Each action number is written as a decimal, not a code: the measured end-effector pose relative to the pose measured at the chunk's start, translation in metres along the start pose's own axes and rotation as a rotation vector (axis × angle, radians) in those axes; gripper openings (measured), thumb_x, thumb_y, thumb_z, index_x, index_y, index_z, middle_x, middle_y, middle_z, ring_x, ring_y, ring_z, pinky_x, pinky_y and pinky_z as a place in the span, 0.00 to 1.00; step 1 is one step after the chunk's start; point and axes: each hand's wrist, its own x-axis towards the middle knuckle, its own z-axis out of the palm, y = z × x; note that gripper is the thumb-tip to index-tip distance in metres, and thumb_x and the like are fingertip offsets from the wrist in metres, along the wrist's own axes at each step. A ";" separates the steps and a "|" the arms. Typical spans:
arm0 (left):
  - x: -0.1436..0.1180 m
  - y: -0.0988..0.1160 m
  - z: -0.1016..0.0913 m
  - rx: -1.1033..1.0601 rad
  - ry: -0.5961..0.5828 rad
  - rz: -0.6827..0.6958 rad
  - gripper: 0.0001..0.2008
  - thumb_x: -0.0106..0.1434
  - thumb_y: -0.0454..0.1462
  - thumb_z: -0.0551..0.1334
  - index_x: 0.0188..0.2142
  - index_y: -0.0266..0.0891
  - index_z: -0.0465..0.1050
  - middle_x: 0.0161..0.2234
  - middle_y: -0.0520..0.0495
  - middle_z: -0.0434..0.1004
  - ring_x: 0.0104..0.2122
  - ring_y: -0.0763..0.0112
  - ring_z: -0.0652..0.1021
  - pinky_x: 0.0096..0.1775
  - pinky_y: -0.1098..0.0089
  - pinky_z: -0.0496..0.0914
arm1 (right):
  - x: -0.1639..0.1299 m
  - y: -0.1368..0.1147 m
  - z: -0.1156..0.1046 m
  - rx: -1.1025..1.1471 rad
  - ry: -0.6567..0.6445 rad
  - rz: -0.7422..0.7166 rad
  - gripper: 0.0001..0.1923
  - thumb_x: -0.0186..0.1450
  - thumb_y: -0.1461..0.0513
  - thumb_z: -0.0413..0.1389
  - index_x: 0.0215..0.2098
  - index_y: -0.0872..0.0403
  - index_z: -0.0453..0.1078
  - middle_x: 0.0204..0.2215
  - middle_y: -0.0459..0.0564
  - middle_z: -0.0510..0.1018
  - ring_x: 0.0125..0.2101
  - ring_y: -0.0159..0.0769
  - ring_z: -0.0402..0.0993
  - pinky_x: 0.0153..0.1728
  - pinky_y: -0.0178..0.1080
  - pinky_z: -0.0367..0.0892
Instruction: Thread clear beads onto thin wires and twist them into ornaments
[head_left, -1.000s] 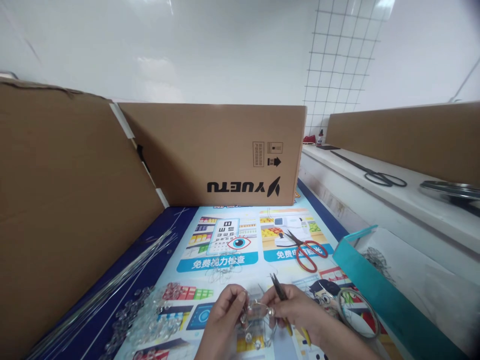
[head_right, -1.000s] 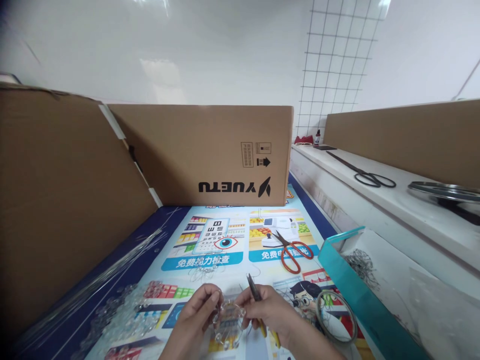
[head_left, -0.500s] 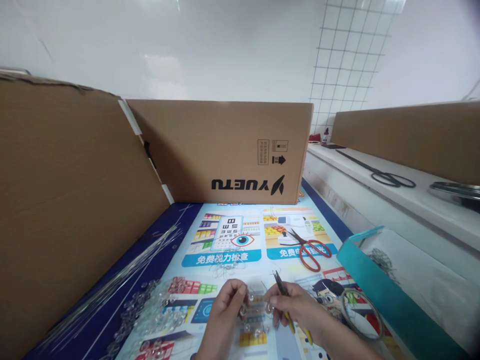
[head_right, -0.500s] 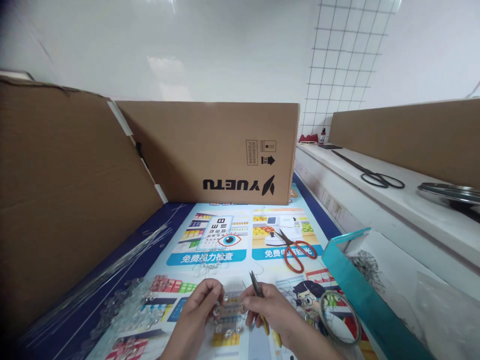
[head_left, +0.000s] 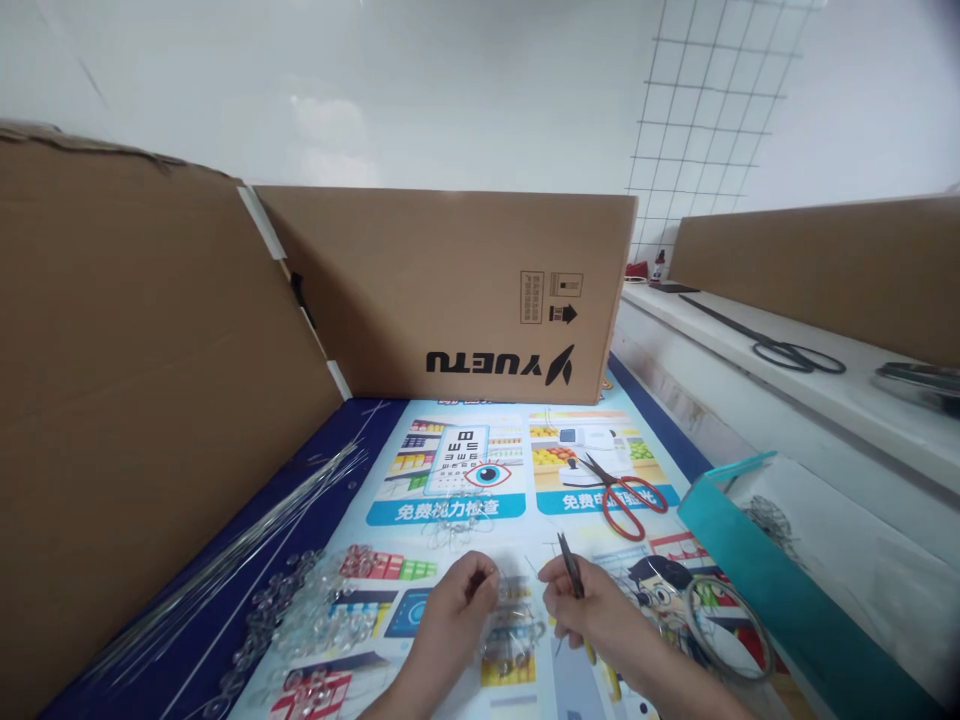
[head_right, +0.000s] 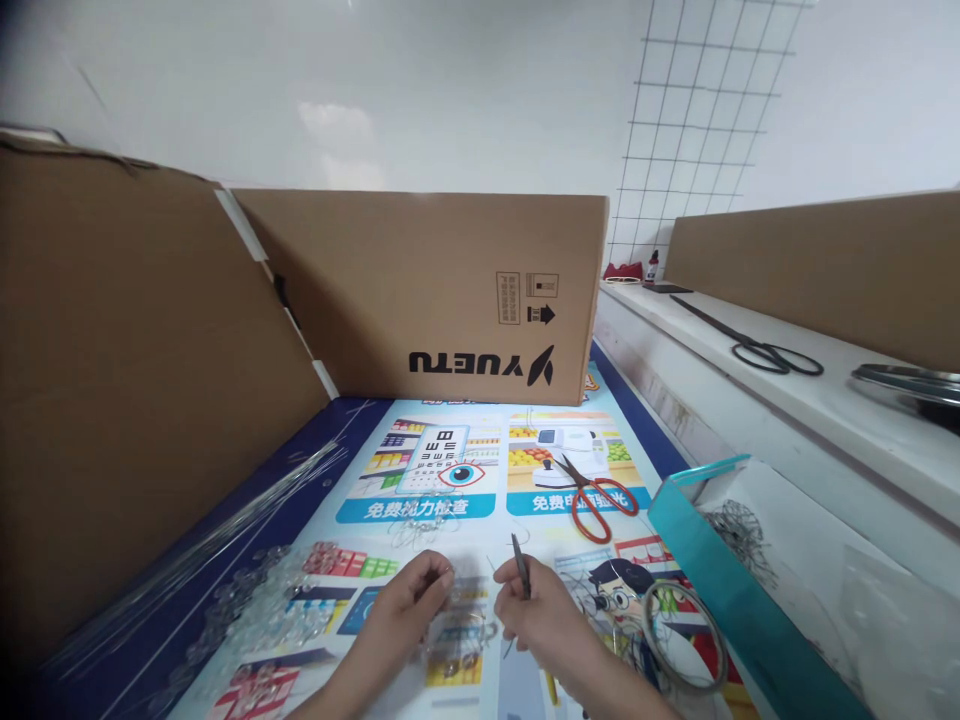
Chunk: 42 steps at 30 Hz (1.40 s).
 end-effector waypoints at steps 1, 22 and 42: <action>0.001 -0.001 -0.001 0.037 0.016 0.028 0.07 0.59 0.39 0.56 0.26 0.41 0.66 0.20 0.55 0.65 0.19 0.72 0.65 0.24 0.73 0.59 | 0.000 0.000 0.000 -0.001 0.004 0.005 0.13 0.52 0.62 0.53 0.37 0.54 0.62 0.25 0.41 0.68 0.20 0.27 0.67 0.18 0.30 0.57; 0.007 0.022 -0.039 0.131 -0.359 0.147 0.07 0.56 0.33 0.58 0.33 0.42 0.73 0.32 0.49 0.71 0.30 0.68 0.71 0.32 0.72 0.63 | -0.005 0.003 0.006 0.045 0.125 -0.155 0.15 0.61 0.51 0.50 0.39 0.54 0.61 0.25 0.44 0.66 0.23 0.30 0.65 0.20 0.32 0.61; 0.012 -0.001 -0.034 0.192 -0.207 0.129 0.09 0.60 0.38 0.57 0.35 0.43 0.76 0.29 0.49 0.75 0.31 0.66 0.74 0.35 0.72 0.64 | -0.001 0.016 -0.002 -1.080 0.222 -0.477 0.18 0.61 0.62 0.49 0.50 0.49 0.63 0.45 0.54 0.67 0.44 0.44 0.64 0.43 0.45 0.63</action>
